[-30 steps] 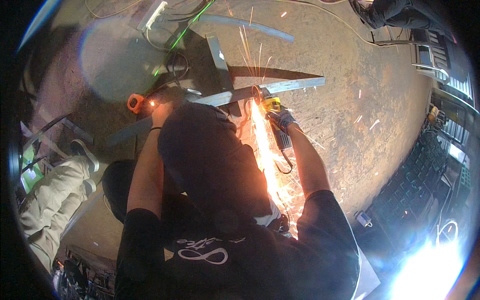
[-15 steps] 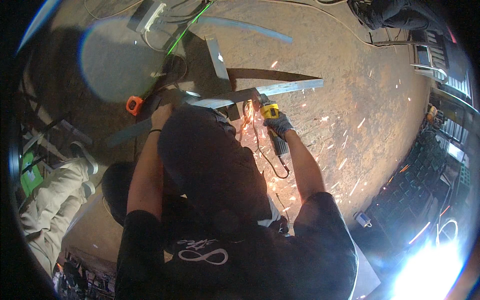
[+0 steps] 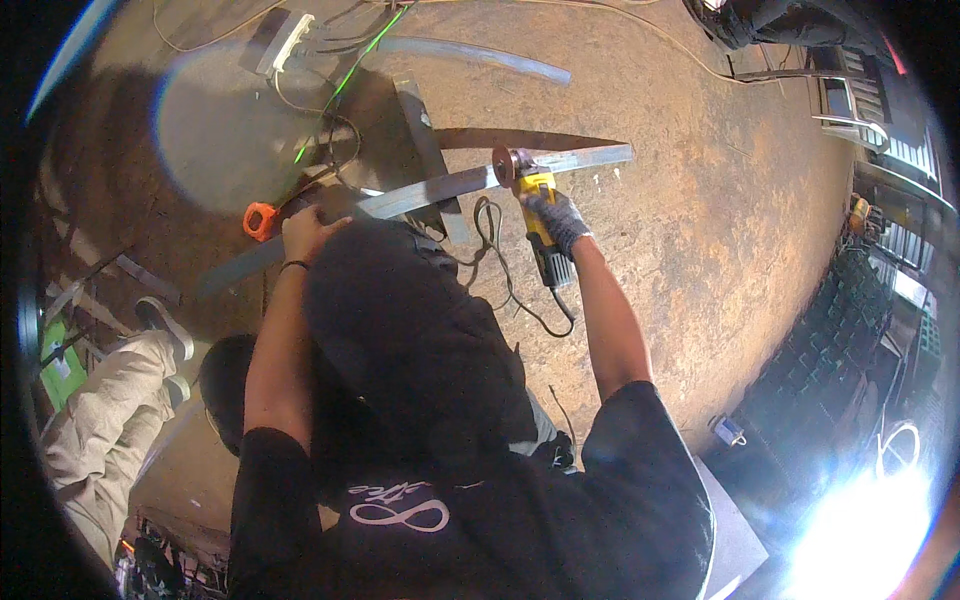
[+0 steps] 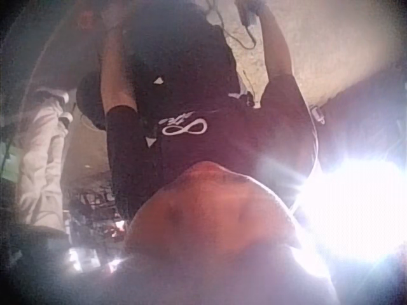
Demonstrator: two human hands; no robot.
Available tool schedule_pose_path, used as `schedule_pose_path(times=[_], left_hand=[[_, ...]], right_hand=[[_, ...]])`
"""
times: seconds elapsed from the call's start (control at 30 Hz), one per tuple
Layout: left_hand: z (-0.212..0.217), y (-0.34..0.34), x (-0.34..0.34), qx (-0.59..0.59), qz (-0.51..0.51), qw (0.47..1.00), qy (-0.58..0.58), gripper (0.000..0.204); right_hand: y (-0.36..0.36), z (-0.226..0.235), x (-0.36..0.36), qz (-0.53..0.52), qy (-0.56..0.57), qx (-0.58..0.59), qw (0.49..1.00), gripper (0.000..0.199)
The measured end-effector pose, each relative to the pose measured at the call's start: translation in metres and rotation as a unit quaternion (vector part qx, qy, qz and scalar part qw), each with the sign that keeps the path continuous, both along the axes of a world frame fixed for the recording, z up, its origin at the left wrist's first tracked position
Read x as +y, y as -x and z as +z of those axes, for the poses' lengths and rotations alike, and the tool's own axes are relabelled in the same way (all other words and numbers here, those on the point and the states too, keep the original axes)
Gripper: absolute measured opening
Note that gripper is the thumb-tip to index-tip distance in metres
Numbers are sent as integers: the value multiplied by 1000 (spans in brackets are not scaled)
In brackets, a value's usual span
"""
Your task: The person measures a metal bar with a tape measure and marks it with a pen. Then, using an angle grinder, the person cuts the metal bar, producing sparks. The person repeats the measuring and cutting process on another metal bar.
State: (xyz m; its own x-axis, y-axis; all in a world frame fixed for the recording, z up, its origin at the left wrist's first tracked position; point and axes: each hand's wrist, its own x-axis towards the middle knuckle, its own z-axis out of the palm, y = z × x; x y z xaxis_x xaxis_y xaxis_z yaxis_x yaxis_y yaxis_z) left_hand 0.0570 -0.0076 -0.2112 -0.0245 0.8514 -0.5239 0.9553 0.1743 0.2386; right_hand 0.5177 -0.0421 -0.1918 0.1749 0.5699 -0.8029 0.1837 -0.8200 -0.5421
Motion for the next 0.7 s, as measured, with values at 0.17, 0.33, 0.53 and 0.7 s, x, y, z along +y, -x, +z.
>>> schedule_pose_path(times=[0.17,0.33,0.53,0.7], left_hand=[[1,5,1,-26,38,999,3,71],[2,14,3,-25,77,997,-5,75],[-5,18,1,-27,95,995,14,78],[-8,19,0,-32,89,995,12,79]], right_hand=[[-3,-19,13,36,-18,36,999,44],[9,-17,25,60,-25,41,997,40],[24,-14,50,102,-22,11,995,37],[25,-24,66,142,-15,-2,990,38]])
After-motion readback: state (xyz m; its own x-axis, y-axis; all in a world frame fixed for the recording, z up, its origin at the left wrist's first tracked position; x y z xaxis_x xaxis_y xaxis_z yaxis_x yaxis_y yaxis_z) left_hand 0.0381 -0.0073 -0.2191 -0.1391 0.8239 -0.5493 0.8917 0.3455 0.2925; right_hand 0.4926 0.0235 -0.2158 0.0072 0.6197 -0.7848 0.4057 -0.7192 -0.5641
